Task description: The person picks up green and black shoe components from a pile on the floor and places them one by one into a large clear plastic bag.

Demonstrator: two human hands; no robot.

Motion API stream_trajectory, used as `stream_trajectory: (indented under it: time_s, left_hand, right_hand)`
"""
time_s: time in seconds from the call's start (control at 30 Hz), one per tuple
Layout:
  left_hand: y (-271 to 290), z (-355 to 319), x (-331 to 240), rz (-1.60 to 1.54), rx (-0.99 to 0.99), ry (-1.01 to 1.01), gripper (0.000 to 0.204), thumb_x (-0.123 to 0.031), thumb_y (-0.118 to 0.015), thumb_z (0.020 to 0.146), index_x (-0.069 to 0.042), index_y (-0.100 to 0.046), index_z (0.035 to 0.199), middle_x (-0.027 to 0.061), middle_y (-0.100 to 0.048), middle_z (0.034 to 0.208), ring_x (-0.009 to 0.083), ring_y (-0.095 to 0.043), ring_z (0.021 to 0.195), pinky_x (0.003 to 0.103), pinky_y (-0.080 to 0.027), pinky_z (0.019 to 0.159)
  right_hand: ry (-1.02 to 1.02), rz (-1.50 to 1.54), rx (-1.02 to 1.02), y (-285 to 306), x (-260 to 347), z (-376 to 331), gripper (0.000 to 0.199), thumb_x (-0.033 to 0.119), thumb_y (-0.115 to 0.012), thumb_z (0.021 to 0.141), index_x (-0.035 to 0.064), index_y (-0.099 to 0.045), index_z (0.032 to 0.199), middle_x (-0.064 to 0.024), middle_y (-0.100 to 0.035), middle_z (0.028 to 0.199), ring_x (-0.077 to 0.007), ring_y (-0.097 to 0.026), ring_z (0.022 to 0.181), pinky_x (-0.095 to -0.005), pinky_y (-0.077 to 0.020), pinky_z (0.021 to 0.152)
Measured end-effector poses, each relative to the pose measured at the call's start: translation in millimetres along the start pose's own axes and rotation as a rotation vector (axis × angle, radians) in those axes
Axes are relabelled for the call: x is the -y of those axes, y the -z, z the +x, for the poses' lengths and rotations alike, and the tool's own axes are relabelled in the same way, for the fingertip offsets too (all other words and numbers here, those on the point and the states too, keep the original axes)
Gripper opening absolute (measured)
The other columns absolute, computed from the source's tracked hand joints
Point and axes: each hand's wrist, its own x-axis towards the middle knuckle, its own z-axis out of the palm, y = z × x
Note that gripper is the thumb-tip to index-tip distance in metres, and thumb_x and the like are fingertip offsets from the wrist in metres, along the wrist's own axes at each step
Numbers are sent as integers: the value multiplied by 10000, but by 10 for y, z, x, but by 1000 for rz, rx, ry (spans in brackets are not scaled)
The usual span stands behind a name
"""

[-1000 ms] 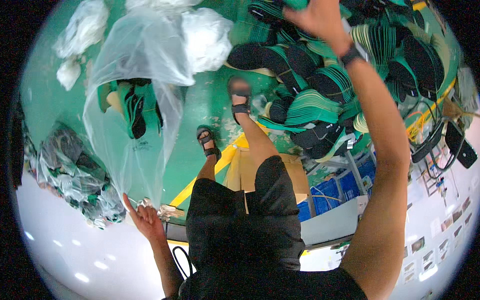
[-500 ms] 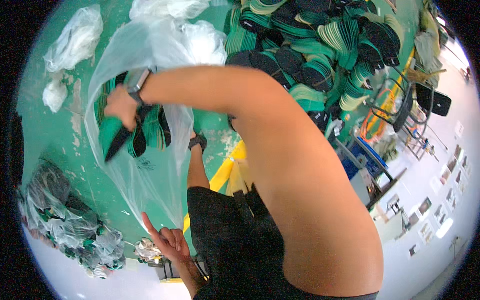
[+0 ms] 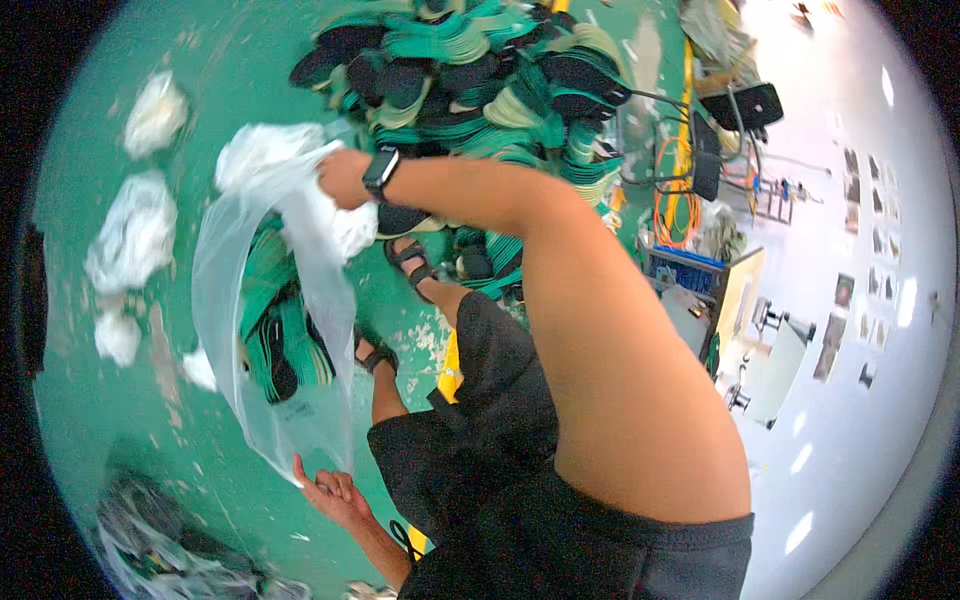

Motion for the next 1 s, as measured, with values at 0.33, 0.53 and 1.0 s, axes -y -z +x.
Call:
stream_trajectory:
  time_s: [0.33, 0.53, 1.0]
  left_hand:
    - [-680, 86, 284, 363, -78, 115, 332, -196, -472, 958, 10, -486, 1218, -40, -274, 515, 45, -255, 409, 209, -235, 383]
    - [-562, 238, 743, 717, -86, 178, 325, -180, -496, 941, 9, -509, 1205, -40, -302, 523, 73, -294, 422, 237, -276, 395]
    - [-1322, 189, 589, 817, -205, 72, 354, -320, -431, 972, 9, -545, 1036, -51, -268, 486, 47, -237, 368, 219, -204, 354]
  right_hand:
    - [-700, 800, -581, -674, -770, -2406, 665, 192, -688, 717, -25, -382, 1266, -224, -465, 1219, -388, -443, 1111, -438, -349, 988]
    - [-969, -57, -768, -889, -2894, -4069, 1149, 485, -832, 506, -66, -270, 1342, -276, -303, 1369, -423, -270, 1283, -481, -260, 1047]
    - [-895, 175, -352, -874, -4107, -4459, 1337, 528, -821, 478, -107, -80, 1393, -355, -316, 1314, -480, -347, 1195, -490, -305, 1013]
